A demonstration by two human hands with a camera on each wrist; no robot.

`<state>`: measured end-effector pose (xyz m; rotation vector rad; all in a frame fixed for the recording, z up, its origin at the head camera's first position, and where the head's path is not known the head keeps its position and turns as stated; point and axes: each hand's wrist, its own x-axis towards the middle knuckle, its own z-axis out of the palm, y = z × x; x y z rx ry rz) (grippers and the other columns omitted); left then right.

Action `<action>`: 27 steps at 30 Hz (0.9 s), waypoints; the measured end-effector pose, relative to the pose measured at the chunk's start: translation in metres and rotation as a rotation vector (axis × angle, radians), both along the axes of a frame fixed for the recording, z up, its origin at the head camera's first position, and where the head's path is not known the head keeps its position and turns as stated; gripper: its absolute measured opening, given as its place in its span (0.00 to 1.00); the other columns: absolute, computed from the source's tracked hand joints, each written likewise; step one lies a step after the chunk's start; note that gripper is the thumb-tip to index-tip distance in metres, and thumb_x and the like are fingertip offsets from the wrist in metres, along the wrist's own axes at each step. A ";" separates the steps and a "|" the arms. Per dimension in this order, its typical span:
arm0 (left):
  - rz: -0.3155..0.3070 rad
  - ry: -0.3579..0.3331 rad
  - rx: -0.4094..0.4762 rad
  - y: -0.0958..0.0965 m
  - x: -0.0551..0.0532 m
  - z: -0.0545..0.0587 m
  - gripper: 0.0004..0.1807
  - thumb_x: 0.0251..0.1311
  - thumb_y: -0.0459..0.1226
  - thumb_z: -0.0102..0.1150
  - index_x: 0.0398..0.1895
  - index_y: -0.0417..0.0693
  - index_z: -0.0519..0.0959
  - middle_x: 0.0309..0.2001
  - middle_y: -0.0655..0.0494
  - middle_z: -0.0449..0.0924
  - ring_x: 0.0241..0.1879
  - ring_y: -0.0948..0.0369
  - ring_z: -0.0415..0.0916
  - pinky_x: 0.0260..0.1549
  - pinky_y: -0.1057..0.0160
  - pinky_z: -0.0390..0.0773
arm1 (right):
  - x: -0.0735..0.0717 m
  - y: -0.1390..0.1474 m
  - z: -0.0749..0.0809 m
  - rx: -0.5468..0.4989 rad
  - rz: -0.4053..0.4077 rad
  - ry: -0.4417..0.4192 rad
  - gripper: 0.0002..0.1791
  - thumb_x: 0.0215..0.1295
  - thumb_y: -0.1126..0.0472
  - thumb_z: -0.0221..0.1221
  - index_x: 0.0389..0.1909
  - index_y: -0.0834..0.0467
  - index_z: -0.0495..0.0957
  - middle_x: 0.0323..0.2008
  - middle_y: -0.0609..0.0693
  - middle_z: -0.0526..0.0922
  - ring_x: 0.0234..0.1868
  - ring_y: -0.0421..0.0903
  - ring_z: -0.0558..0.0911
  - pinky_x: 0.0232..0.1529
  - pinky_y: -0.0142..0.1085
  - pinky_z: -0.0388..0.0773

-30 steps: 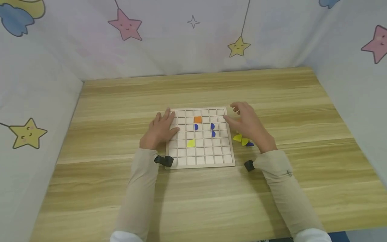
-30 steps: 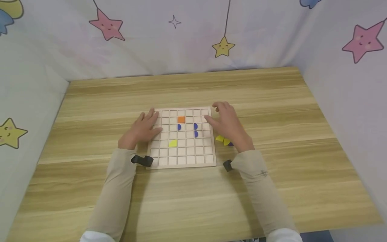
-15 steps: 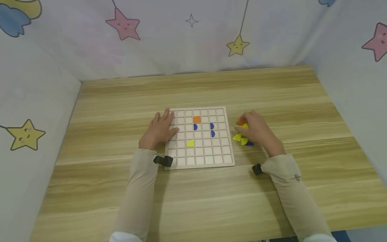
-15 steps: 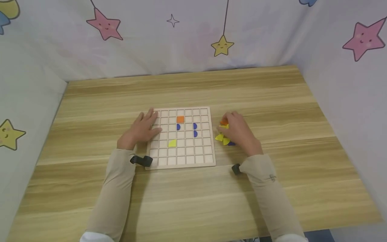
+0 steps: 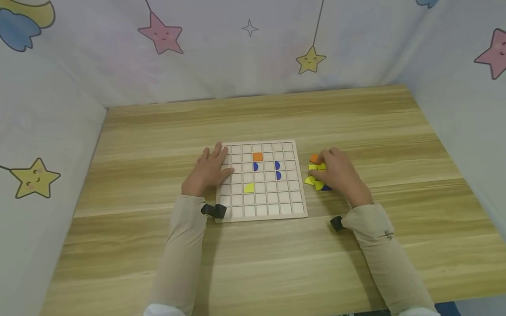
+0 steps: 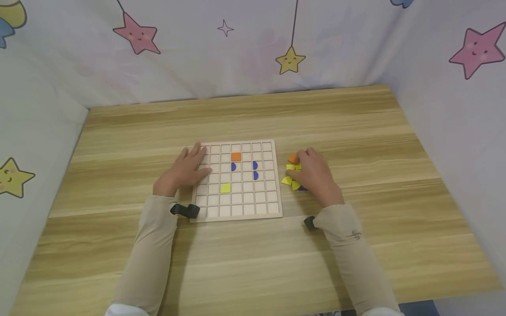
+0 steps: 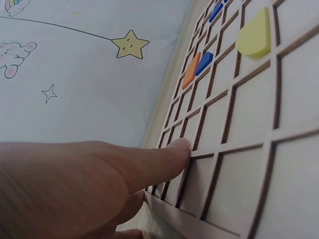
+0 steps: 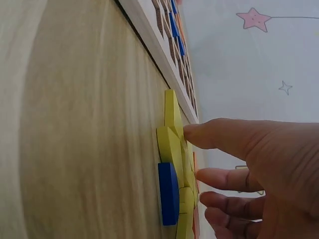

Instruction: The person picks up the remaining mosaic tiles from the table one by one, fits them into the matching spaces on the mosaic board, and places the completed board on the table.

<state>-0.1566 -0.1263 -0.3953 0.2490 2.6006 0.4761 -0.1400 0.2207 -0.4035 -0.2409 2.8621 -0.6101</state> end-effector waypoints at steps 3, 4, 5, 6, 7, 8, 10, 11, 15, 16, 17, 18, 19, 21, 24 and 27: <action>-0.005 0.002 0.001 0.000 0.000 0.000 0.39 0.71 0.49 0.42 0.77 0.47 0.39 0.77 0.48 0.25 0.74 0.38 0.25 0.71 0.38 0.36 | 0.003 -0.001 0.001 0.040 -0.016 0.025 0.25 0.58 0.48 0.64 0.43 0.66 0.75 0.44 0.60 0.73 0.44 0.57 0.71 0.48 0.50 0.70; -0.006 0.002 0.000 0.000 0.000 0.000 0.39 0.71 0.49 0.42 0.77 0.47 0.39 0.77 0.48 0.25 0.74 0.38 0.25 0.71 0.38 0.36 | 0.004 -0.002 0.001 0.050 -0.020 0.032 0.25 0.58 0.48 0.65 0.43 0.66 0.75 0.44 0.61 0.73 0.43 0.57 0.71 0.48 0.50 0.69; -0.006 0.002 0.001 0.000 0.000 0.000 0.39 0.71 0.49 0.42 0.77 0.47 0.39 0.77 0.48 0.25 0.74 0.38 0.25 0.71 0.38 0.36 | 0.004 -0.003 0.002 0.061 -0.023 0.040 0.26 0.57 0.47 0.65 0.42 0.67 0.75 0.43 0.61 0.73 0.43 0.57 0.71 0.47 0.50 0.69; -0.007 0.003 0.001 0.000 0.000 0.000 0.39 0.71 0.49 0.42 0.77 0.47 0.39 0.77 0.48 0.25 0.74 0.38 0.25 0.70 0.38 0.36 | 0.005 -0.004 0.002 0.070 -0.026 0.046 0.26 0.57 0.47 0.65 0.42 0.67 0.76 0.43 0.61 0.73 0.43 0.57 0.71 0.48 0.50 0.69; -0.006 0.004 0.001 0.000 0.000 -0.001 0.39 0.71 0.49 0.42 0.77 0.47 0.39 0.77 0.48 0.25 0.74 0.38 0.25 0.70 0.38 0.36 | 0.005 -0.005 0.002 0.073 -0.026 0.051 0.27 0.57 0.47 0.65 0.42 0.67 0.76 0.43 0.61 0.73 0.43 0.57 0.71 0.48 0.50 0.69; -0.005 0.004 0.001 0.000 0.000 -0.001 0.39 0.71 0.49 0.42 0.77 0.47 0.39 0.77 0.48 0.25 0.74 0.38 0.25 0.70 0.38 0.36 | 0.006 -0.005 0.002 0.076 -0.025 0.056 0.27 0.57 0.47 0.65 0.42 0.68 0.76 0.42 0.61 0.73 0.43 0.58 0.71 0.48 0.50 0.69; -0.003 0.003 0.003 0.000 0.001 -0.001 0.39 0.71 0.49 0.42 0.77 0.47 0.39 0.77 0.48 0.25 0.74 0.38 0.25 0.70 0.38 0.37 | 0.007 -0.007 0.002 0.077 -0.021 0.064 0.27 0.56 0.47 0.66 0.42 0.68 0.76 0.41 0.61 0.73 0.42 0.58 0.71 0.48 0.51 0.68; -0.002 0.003 0.004 -0.001 0.001 -0.001 0.39 0.71 0.49 0.42 0.77 0.47 0.39 0.77 0.48 0.25 0.74 0.38 0.25 0.70 0.38 0.37 | 0.007 -0.007 0.002 0.077 -0.019 0.069 0.27 0.56 0.47 0.66 0.41 0.68 0.76 0.41 0.61 0.72 0.42 0.58 0.70 0.48 0.51 0.68; 0.003 0.005 0.008 0.000 0.002 0.000 0.39 0.71 0.49 0.42 0.77 0.47 0.40 0.77 0.48 0.26 0.74 0.38 0.25 0.70 0.38 0.37 | 0.009 -0.009 0.000 0.063 -0.019 0.088 0.25 0.56 0.49 0.66 0.41 0.68 0.76 0.40 0.61 0.72 0.42 0.58 0.71 0.47 0.50 0.68; 0.001 0.007 0.006 0.000 0.002 0.000 0.39 0.71 0.49 0.42 0.77 0.46 0.40 0.77 0.48 0.26 0.74 0.38 0.25 0.70 0.37 0.37 | 0.009 -0.009 -0.001 0.060 -0.022 0.094 0.25 0.56 0.50 0.67 0.41 0.68 0.76 0.41 0.62 0.73 0.43 0.58 0.71 0.47 0.50 0.69; 0.000 0.009 0.005 0.000 0.002 0.000 0.39 0.71 0.49 0.42 0.77 0.46 0.40 0.77 0.48 0.26 0.74 0.38 0.25 0.70 0.37 0.37 | 0.009 -0.009 -0.001 0.058 -0.026 0.099 0.25 0.56 0.50 0.67 0.41 0.69 0.76 0.41 0.62 0.73 0.43 0.58 0.71 0.47 0.51 0.69; -0.001 0.012 0.003 0.000 0.002 0.000 0.39 0.71 0.49 0.42 0.77 0.46 0.40 0.77 0.47 0.26 0.74 0.38 0.25 0.70 0.37 0.37 | 0.010 -0.009 -0.001 0.057 -0.031 0.100 0.26 0.56 0.50 0.67 0.41 0.69 0.76 0.42 0.63 0.73 0.44 0.59 0.71 0.48 0.51 0.69; -0.003 0.012 0.001 0.000 0.002 0.000 0.39 0.71 0.49 0.42 0.77 0.46 0.40 0.77 0.47 0.26 0.74 0.38 0.25 0.70 0.37 0.37 | 0.010 -0.009 -0.001 0.056 -0.036 0.102 0.26 0.56 0.50 0.67 0.41 0.69 0.76 0.43 0.63 0.73 0.45 0.59 0.71 0.48 0.51 0.69; -0.006 0.015 -0.004 0.001 0.002 0.000 0.39 0.71 0.49 0.42 0.77 0.46 0.40 0.77 0.47 0.26 0.74 0.37 0.26 0.70 0.38 0.37 | 0.011 -0.009 -0.001 0.057 -0.044 0.104 0.26 0.56 0.50 0.67 0.41 0.69 0.76 0.44 0.64 0.73 0.45 0.59 0.71 0.49 0.51 0.69; -0.004 0.014 -0.006 0.001 0.002 0.001 0.39 0.71 0.50 0.43 0.77 0.46 0.41 0.77 0.48 0.26 0.74 0.38 0.26 0.71 0.38 0.38 | 0.010 -0.009 -0.002 0.060 -0.046 0.105 0.26 0.56 0.49 0.67 0.42 0.69 0.76 0.45 0.64 0.73 0.47 0.60 0.71 0.51 0.52 0.68; -0.001 0.015 -0.007 0.002 0.002 0.000 0.39 0.71 0.50 0.43 0.77 0.46 0.41 0.77 0.48 0.26 0.74 0.38 0.26 0.71 0.38 0.37 | 0.010 -0.010 -0.003 0.052 -0.040 0.109 0.25 0.57 0.50 0.66 0.42 0.69 0.77 0.47 0.65 0.73 0.50 0.61 0.71 0.54 0.53 0.68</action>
